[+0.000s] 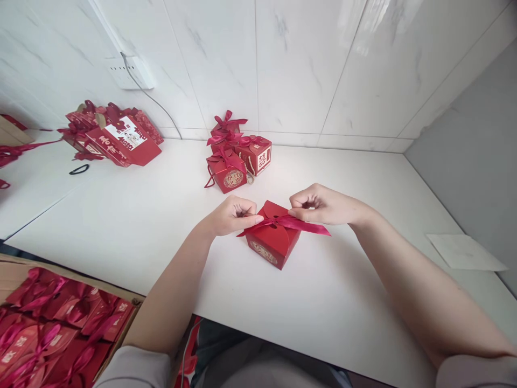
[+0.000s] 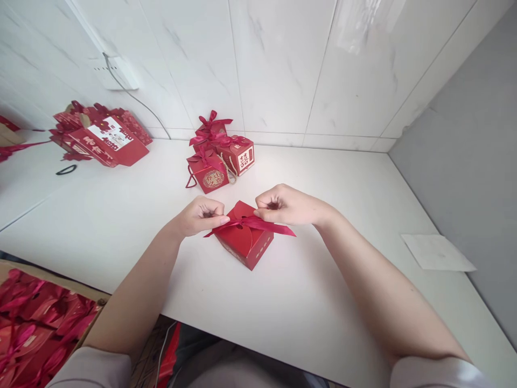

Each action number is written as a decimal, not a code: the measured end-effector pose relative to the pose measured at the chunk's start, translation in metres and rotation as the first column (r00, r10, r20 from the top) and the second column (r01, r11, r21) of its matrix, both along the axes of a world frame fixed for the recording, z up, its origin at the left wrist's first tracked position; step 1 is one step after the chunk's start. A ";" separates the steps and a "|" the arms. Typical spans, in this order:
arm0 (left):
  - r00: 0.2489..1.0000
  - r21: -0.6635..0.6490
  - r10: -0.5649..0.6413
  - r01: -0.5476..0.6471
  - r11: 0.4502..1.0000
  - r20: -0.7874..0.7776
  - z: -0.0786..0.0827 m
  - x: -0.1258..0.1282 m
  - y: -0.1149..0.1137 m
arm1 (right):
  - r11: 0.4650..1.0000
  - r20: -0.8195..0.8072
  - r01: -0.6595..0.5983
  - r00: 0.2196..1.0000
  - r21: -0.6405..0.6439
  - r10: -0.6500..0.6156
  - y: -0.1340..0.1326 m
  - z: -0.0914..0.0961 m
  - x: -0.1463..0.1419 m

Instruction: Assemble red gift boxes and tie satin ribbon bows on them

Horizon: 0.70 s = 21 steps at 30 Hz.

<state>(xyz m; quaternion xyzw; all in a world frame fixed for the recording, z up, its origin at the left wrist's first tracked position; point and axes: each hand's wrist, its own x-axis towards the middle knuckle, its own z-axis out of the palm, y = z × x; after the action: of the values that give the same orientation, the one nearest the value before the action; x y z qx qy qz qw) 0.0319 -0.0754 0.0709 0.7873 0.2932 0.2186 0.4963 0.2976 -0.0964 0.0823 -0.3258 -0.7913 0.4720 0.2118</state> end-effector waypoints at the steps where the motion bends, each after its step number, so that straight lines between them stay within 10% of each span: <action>1: 1.000 -0.006 -0.003 0.003 1.000 -0.020 0.000 -0.001 0.000 | 1.000 0.014 0.002 1.000 -0.004 -0.002 -0.001 0.001 -0.001; 7: 0.994 -0.041 -0.047 0.043 0.998 -0.101 0.005 -0.002 0.000 | 0.997 0.117 0.072 0.991 -0.013 -0.070 -0.011 0.020 0.003; 14: 0.972 0.026 0.237 -0.237 0.971 -0.004 0.009 0.002 -0.003 | 0.983 0.289 0.120 0.945 0.137 -0.156 -0.021 0.035 0.007; 21: 0.981 0.038 0.112 -0.108 0.993 -0.156 0.016 -0.005 -0.002 | 0.922 0.395 0.311 0.836 0.231 -0.381 -0.027 0.040 0.002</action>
<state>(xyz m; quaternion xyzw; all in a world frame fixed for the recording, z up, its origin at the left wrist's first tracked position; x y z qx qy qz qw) 0.0268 -0.0775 0.0871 0.7920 0.3715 0.1869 0.4470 0.2997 -0.1233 0.1221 -0.5427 -0.7807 0.2775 0.1378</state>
